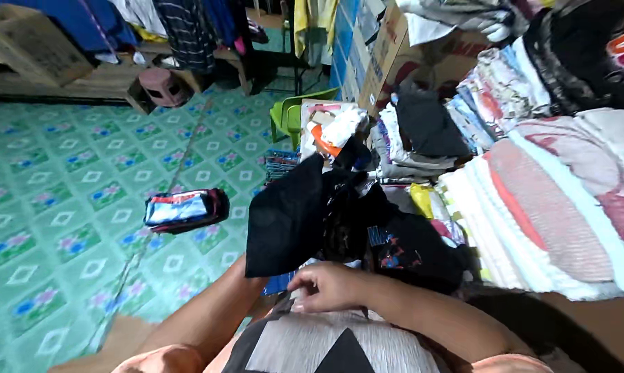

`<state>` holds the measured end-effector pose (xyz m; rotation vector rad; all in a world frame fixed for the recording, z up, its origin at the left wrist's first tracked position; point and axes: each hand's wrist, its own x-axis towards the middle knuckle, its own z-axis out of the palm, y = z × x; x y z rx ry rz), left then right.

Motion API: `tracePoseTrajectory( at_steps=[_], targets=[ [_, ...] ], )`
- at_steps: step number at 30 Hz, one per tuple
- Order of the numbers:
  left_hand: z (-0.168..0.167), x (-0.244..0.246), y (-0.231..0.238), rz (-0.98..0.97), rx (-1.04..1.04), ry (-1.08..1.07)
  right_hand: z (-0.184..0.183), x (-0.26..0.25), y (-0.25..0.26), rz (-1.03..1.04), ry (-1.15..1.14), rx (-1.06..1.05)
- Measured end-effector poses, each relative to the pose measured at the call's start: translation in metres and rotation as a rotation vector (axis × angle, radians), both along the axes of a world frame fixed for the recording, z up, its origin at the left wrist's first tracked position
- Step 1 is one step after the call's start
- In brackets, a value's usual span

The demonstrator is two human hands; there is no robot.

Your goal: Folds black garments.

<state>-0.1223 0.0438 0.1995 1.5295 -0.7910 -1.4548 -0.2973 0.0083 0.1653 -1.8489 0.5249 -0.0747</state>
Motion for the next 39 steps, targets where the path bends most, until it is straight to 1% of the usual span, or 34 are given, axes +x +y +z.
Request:
tracePoseTrajectory(
  at_steps=[1,2,3,4,5,6,7,8,9,11,12,14,15,17,18,19,20,22,24,26,28,30,32,34,37,39],
  targets=[
    [-0.005,0.001,-0.011,-0.025,-0.049,0.135,-0.004,-0.009,-0.004,-0.084,-0.044,0.206],
    [-0.013,-0.005,-0.024,0.012,-0.108,0.335,-0.007,-0.018,-0.008,-0.175,-0.162,0.439],
    [-0.019,-0.016,-0.041,0.076,-0.150,0.571,-0.011,-0.024,-0.010,-0.286,-0.345,0.661],
    [-0.015,-0.029,-0.056,0.134,-0.175,0.786,-0.012,-0.027,-0.011,-0.409,-0.506,0.836],
    [-0.008,-0.042,-0.067,0.165,-0.207,0.927,-0.009,-0.030,-0.013,-0.524,-0.625,0.948],
    [-0.003,-0.052,-0.075,0.161,-0.248,1.014,-0.002,-0.033,-0.014,-0.678,-0.702,1.006],
    [0.001,-0.060,-0.081,0.136,-0.286,1.062,0.006,-0.035,-0.015,-0.842,-0.746,1.008],
    [0.004,-0.068,-0.085,0.096,-0.314,1.094,0.014,-0.042,-0.018,-0.957,-0.788,0.996],
    [0.007,-0.074,-0.089,0.035,-0.319,1.127,0.021,-0.052,-0.021,-1.013,-0.850,0.981],
    [0.008,-0.085,-0.095,-0.103,-0.316,1.168,0.036,-0.075,-0.023,-1.043,-1.001,0.903],
    [0.006,-0.090,-0.097,-0.182,-0.311,1.149,0.046,-0.087,-0.023,-1.037,-1.060,0.820],
    [-0.005,-0.098,-0.101,-0.388,-0.283,1.042,0.072,-0.110,-0.021,-1.032,-1.132,0.583],
    [-0.012,-0.099,-0.100,-0.483,-0.243,0.953,0.088,-0.119,-0.021,-1.030,-1.130,0.459],
    [-0.034,-0.097,-0.094,-0.628,-0.153,0.761,0.122,-0.132,-0.025,-1.065,-1.052,0.268],
    [-0.047,-0.093,-0.090,-0.658,-0.108,0.687,0.137,-0.136,-0.031,-1.101,-0.998,0.207],
    [-0.060,-0.085,-0.084,-0.651,-0.062,0.645,0.149,-0.139,-0.041,-1.158,-0.938,0.174],
    [-0.072,-0.076,-0.079,-0.603,-0.024,0.626,0.158,-0.142,-0.056,-1.235,-0.884,0.167],
    [-0.093,-0.053,-0.069,-0.416,0.024,0.625,0.171,-0.149,-0.096,-1.381,-0.804,0.156],
    [-0.108,-0.033,-0.060,-0.202,0.026,0.643,0.188,-0.156,-0.138,-1.546,-0.699,0.127],
    [-0.115,-0.015,-0.052,-0.052,-0.001,0.652,0.208,-0.166,-0.182,-1.569,-0.727,0.043],
    [-0.121,0.000,-0.045,0.061,-0.026,0.657,0.231,-0.175,-0.223,-1.528,-0.804,-0.067],
    [-0.131,0.013,-0.038,0.174,-0.010,0.640,0.247,-0.180,-0.261,-1.489,-0.908,-0.126],
    [-0.147,0.025,-0.031,0.292,0.035,0.618,0.243,-0.183,-0.289,-1.483,-1.008,-0.108],
    [-0.166,0.036,-0.024,0.407,0.108,0.598,0.213,-0.186,-0.309,-1.532,-1.040,-0.035],
    [-0.196,0.050,-0.007,0.522,0.197,0.565,0.138,-0.185,-0.325,-1.616,-1.032,0.090],
    [-0.211,0.057,0.002,0.568,0.242,0.541,0.085,-0.182,-0.319,-1.705,-0.943,0.190]
  ],
)
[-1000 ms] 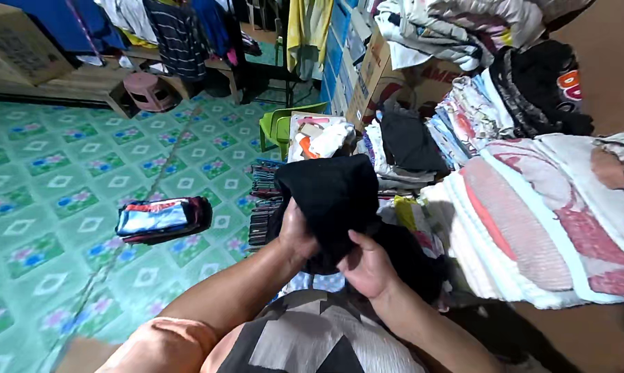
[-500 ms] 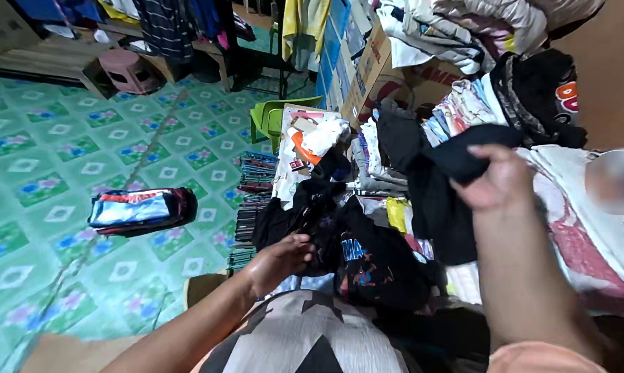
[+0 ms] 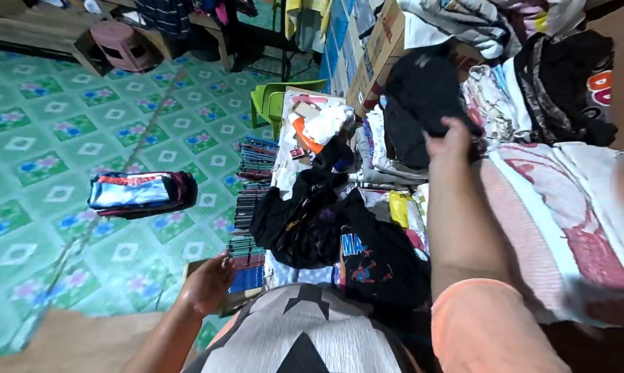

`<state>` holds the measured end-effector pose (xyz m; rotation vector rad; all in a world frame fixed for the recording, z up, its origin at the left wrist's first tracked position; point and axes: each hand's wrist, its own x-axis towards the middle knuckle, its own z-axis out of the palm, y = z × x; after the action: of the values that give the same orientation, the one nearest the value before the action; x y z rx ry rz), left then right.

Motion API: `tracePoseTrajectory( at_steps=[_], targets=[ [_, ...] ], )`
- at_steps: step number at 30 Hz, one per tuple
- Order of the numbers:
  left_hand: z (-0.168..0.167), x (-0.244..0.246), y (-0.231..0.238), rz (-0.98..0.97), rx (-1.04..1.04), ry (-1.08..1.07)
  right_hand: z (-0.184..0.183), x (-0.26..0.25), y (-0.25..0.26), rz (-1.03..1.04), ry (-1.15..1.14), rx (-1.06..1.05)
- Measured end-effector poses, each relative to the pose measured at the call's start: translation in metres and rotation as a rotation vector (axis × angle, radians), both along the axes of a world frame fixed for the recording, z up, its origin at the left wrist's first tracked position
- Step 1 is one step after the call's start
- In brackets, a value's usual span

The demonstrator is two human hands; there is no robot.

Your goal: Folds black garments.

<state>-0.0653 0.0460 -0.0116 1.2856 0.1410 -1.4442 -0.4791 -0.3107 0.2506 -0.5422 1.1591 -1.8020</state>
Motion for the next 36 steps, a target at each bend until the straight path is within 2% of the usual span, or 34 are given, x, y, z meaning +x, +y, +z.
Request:
tracePoseTrajectory(
  at_steps=[2,4,6,10,14,17,21,23,25,27,29,30,32,34,36],
  targets=[
    [-0.009,0.004,0.006,0.021,0.043,-0.006,-0.039,0.004,0.013,0.047,-0.019,0.193],
    [-0.013,0.007,0.009,0.023,0.059,-0.011,-0.056,0.001,0.023,0.121,-0.048,0.310],
    [-0.015,0.009,0.007,0.021,0.073,-0.014,-0.056,-0.010,0.026,0.122,-0.049,0.325],
    [-0.006,0.004,-0.006,0.010,0.096,-0.054,-0.041,-0.032,0.017,-0.070,0.062,0.345],
    [-0.006,0.001,-0.015,-0.045,0.088,-0.116,-0.038,-0.056,-0.001,0.015,0.463,0.400],
    [-0.019,0.003,-0.011,-0.105,0.080,-0.147,-0.030,-0.066,0.005,0.089,0.638,0.435],
    [-0.036,0.014,0.008,-0.125,0.113,-0.207,-0.017,-0.061,0.018,0.456,1.549,0.797],
    [-0.039,0.019,0.021,-0.114,0.158,-0.242,0.010,-0.048,0.014,0.390,1.827,0.756],
    [-0.047,0.025,0.033,-0.083,0.207,-0.275,0.037,-0.028,0.003,0.197,1.964,0.592],
    [-0.058,0.031,0.045,-0.056,0.236,-0.338,0.042,-0.011,-0.022,0.124,1.982,0.349],
    [-0.068,0.035,0.061,-0.090,0.262,-0.434,0.027,0.002,-0.051,0.210,2.007,0.128],
    [-0.071,0.036,0.075,-0.122,0.286,-0.483,0.016,0.007,-0.063,0.289,2.013,0.093],
    [-0.073,0.033,0.109,-0.209,0.378,-0.543,-0.015,0.009,-0.084,0.453,1.962,0.171],
    [-0.070,0.023,0.146,-0.236,0.511,-0.492,-0.044,-0.011,-0.104,0.508,1.851,0.282],
    [-0.072,0.014,0.181,-0.082,0.608,-0.335,-0.055,-0.033,-0.121,0.500,1.660,0.328]
  ],
)
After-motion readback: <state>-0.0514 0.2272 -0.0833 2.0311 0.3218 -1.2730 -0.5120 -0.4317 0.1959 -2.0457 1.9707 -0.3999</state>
